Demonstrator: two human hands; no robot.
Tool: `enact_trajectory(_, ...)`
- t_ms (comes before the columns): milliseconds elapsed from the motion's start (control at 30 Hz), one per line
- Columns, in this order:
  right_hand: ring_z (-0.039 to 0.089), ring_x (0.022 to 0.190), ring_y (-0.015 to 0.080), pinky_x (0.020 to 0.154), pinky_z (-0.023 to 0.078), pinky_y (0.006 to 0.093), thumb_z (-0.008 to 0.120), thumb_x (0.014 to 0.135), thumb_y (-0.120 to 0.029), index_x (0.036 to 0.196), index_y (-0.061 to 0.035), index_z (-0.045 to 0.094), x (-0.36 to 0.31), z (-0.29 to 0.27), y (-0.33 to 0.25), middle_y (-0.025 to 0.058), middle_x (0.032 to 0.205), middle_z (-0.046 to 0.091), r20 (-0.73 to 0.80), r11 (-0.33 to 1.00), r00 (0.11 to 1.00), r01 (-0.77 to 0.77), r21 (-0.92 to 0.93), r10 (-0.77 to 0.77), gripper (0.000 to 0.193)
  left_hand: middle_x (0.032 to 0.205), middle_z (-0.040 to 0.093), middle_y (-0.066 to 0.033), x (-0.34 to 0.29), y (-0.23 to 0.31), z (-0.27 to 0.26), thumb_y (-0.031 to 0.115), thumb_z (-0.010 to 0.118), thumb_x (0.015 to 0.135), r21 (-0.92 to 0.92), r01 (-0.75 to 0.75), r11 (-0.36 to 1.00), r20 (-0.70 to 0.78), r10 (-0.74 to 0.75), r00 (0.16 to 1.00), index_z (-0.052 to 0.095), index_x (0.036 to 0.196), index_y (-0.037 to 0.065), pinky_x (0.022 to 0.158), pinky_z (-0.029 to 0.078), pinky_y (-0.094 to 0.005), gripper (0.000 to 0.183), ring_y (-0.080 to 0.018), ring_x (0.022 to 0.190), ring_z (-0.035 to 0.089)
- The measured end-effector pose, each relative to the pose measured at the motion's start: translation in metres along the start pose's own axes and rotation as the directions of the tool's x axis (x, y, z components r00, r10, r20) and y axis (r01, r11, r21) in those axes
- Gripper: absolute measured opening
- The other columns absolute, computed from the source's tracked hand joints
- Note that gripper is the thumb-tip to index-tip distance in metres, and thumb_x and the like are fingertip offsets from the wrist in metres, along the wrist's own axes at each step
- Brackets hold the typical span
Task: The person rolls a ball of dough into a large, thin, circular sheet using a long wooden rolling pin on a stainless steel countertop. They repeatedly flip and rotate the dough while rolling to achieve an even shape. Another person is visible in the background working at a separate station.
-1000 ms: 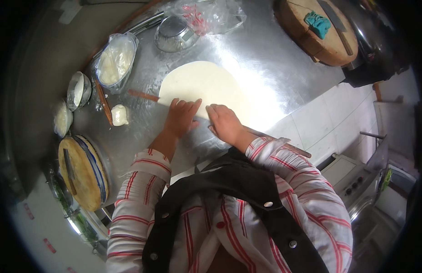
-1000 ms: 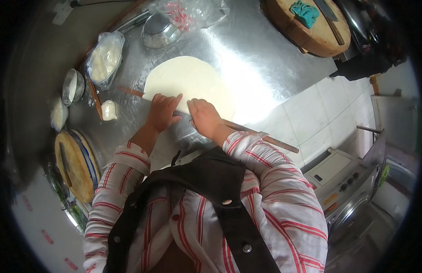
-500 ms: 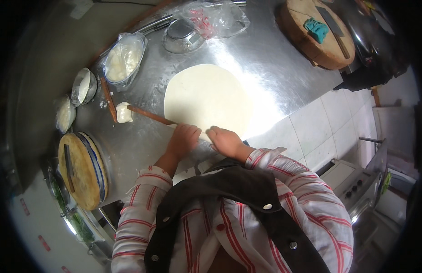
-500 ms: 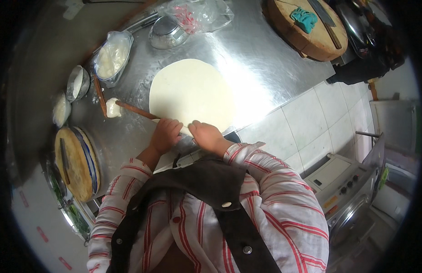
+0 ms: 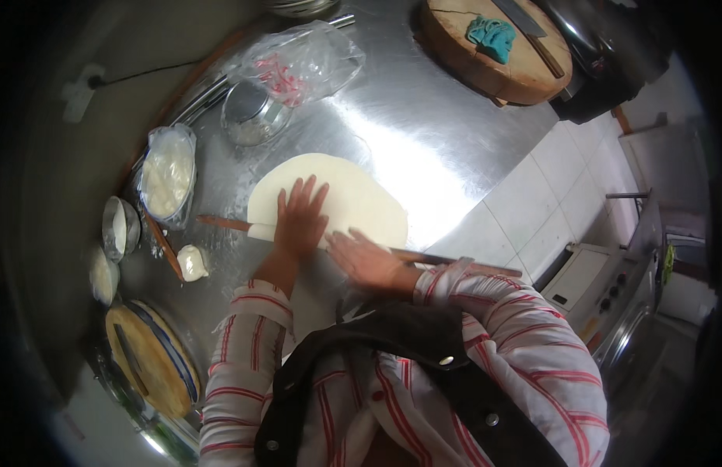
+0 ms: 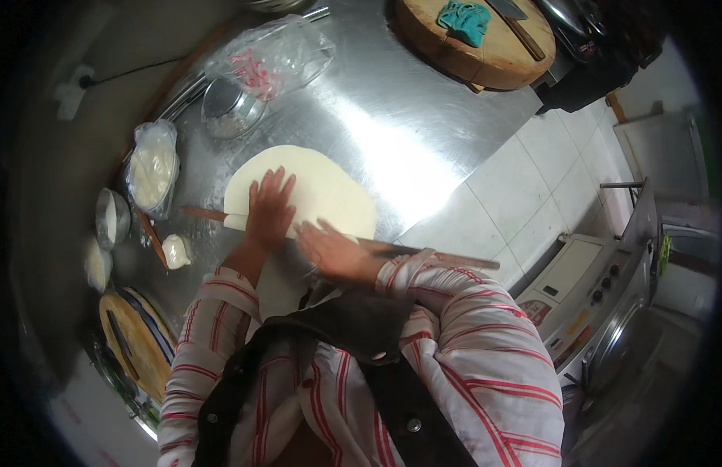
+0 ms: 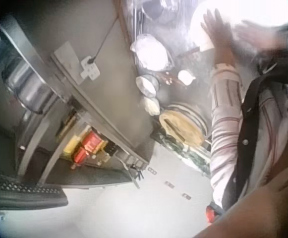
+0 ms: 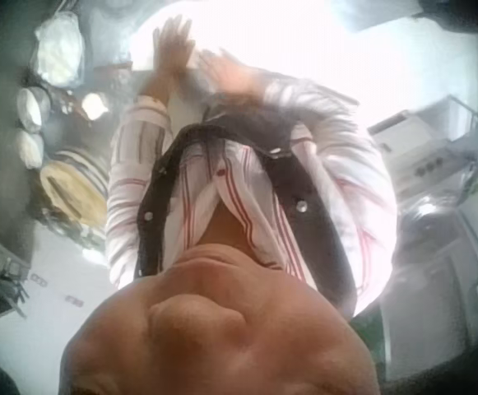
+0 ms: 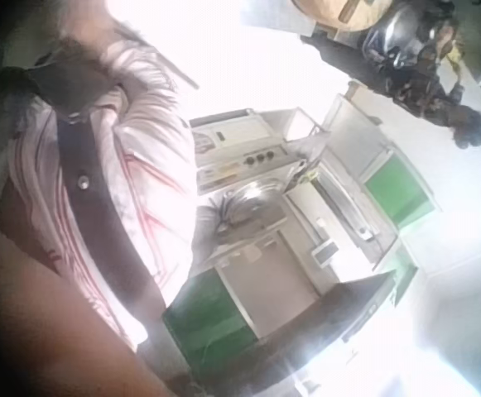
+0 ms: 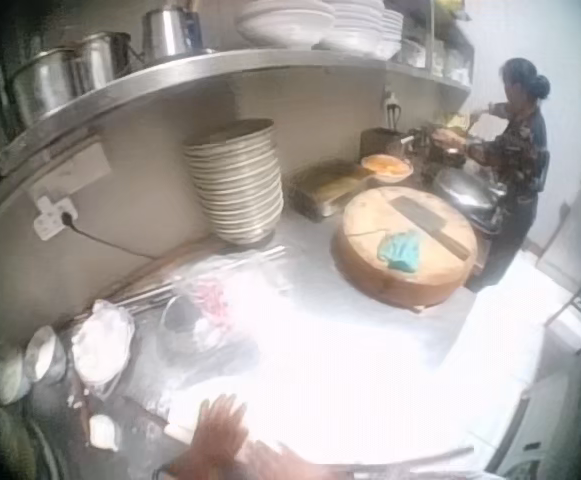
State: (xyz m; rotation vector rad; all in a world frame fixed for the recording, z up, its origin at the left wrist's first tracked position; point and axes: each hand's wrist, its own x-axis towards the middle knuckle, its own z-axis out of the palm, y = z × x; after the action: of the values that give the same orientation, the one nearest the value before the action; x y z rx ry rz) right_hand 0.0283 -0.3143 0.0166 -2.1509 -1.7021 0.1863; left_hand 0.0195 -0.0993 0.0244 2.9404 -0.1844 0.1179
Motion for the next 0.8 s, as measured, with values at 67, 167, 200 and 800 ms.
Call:
enact_trajectory(67, 0.037, 0.139, 0.0397, 0.115, 0.025, 0.0557, 0.055, 0.088, -0.020, 0.139, 0.0066, 0.042, 0.016, -0.013, 0.044, 0.0247, 0.146, 0.042, -0.018, 0.989, 0.989, -0.147, -0.034, 0.147, 0.060, 0.149, 0.039, -0.0123, 0.028, -0.010, 0.005, 0.022, 0.067, 0.082, -0.100, -0.027, 0.995, -0.079, 0.020, 0.997, 0.040, 0.145, 0.014, 0.114, 0.022, -0.0586, 0.069, -0.0336, 0.140, 0.034)
enact_trajectory(167, 0.034, 0.140, 0.0397, 0.118, 0.022, 0.0520, 0.061, 0.087, -0.022, 0.142, 0.0032, 0.041, 0.039, -0.031, 0.107, 0.0249, 0.147, 0.040, -0.159, 0.892, 0.882, -0.451, -0.011, 0.444, 0.064, 0.147, 0.041, -0.0104, 0.031, -0.028, 0.005, 0.022, 0.072, 0.078, -0.072, -0.084, 0.994, -0.011, 0.084, 0.996, 0.041, 0.143, 0.012, 0.113, 0.024, -0.0585, 0.072, -0.0319, 0.138, 0.037)
enact_trajectory(200, 0.032, 0.141, 0.0389, 0.117, 0.023, 0.0502, 0.066, 0.086, -0.026, 0.142, 0.0027, 0.041, 0.041, -0.042, 0.107, 0.0243, 0.148, 0.038, -0.218, 0.868, 0.847, -0.497, -0.005, 0.484, 0.068, 0.147, 0.042, -0.0103, 0.027, -0.033, 0.001, 0.022, 0.072, 0.078, -0.036, -0.094, 0.995, 0.094, 0.097, 0.991, 0.041, 0.143, 0.012, 0.113, 0.025, -0.0584, 0.073, -0.0318, 0.138, 0.037)
enact_trajectory(800, 0.058, 0.111, 0.0329, 0.097, 0.043, 0.0462, 0.061, 0.083, -0.014, 0.123, -0.0023, 0.057, -0.018, -0.031, 0.069, 0.0164, 0.115, 0.061, -0.167, 0.995, 0.984, -0.047, 0.086, 0.061, 0.042, 0.106, 0.065, -0.0147, -0.078, 0.044, -0.027, 0.025, 0.070, 0.081, -0.107, 0.269, 0.957, 0.281, -0.230, 0.932, 0.062, 0.115, 0.008, 0.079, 0.048, -0.0481, 0.040, -0.0362, 0.088, 0.063)
